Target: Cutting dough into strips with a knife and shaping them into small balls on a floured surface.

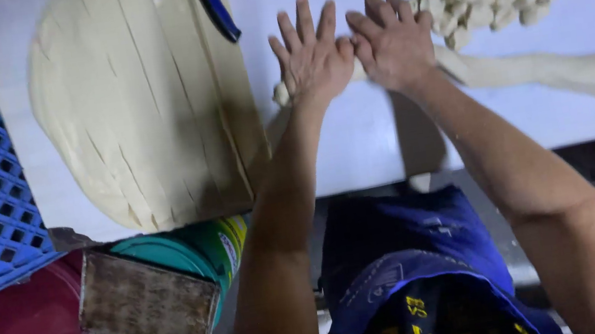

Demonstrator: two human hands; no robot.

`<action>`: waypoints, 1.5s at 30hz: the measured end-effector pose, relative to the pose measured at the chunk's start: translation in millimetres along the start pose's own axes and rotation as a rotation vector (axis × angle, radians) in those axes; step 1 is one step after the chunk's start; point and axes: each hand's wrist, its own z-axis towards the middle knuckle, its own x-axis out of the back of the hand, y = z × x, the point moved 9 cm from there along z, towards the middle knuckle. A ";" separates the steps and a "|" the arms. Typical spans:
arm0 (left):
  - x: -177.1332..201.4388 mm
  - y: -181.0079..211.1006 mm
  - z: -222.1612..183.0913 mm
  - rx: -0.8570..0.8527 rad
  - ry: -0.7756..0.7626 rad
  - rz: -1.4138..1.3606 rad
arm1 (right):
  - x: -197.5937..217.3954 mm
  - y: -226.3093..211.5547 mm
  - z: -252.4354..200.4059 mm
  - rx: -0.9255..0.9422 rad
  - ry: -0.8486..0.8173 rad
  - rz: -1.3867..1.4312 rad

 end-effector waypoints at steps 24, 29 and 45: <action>19.2 -1.6 -115.9 -0.401 0.402 0.076 | 24.8 12.2 -144.5 0.098 -0.073 -0.073; -6.8 -16.2 -140.4 -0.490 0.412 -0.057 | 9.4 4.0 -156.8 0.023 -0.302 -0.058; 17.5 -11.3 -27.9 -0.296 0.163 0.004 | -9.3 -36.5 -46.0 -0.124 -0.223 0.028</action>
